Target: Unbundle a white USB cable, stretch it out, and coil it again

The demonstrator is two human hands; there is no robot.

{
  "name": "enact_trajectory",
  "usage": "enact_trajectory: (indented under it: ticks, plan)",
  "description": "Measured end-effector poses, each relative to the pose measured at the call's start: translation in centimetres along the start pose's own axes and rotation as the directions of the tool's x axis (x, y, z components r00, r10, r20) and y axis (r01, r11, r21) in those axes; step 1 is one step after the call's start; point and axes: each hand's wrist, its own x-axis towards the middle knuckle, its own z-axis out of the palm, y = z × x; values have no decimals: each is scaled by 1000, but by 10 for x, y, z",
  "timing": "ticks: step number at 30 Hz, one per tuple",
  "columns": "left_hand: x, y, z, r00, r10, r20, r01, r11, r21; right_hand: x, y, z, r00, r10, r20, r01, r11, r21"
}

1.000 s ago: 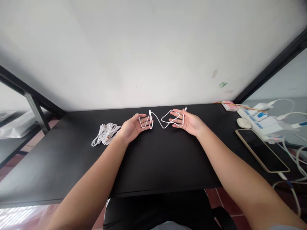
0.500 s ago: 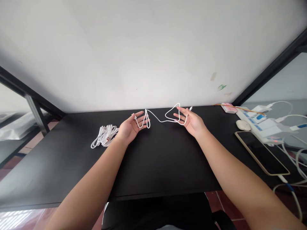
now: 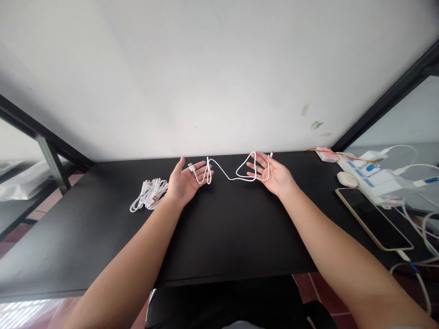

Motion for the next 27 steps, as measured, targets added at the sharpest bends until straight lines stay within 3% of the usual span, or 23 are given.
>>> enact_trajectory:
  ticks: [8, 12, 20, 27]
  plan:
    - [-2, -2, 7, 1000, -5, -18, 5, 1000, 27, 0, 2, 2, 1000, -16, -6, 16, 1000, 17]
    - [-5, -11, 11, 998, 57, 34, -62, 982, 177, 0, 7, 5, 1000, -12, -12, 13, 1000, 2]
    - [-10, -30, 21, 989, 137, 50, -140, 787, 601, -6, 18, 23, 999, 25, 45, -27, 998, 50]
    - [-13, -33, 28, 965, 249, 84, -231, 657, 718, -10, 29, 34, 993, 37, 113, -41, 999, 33]
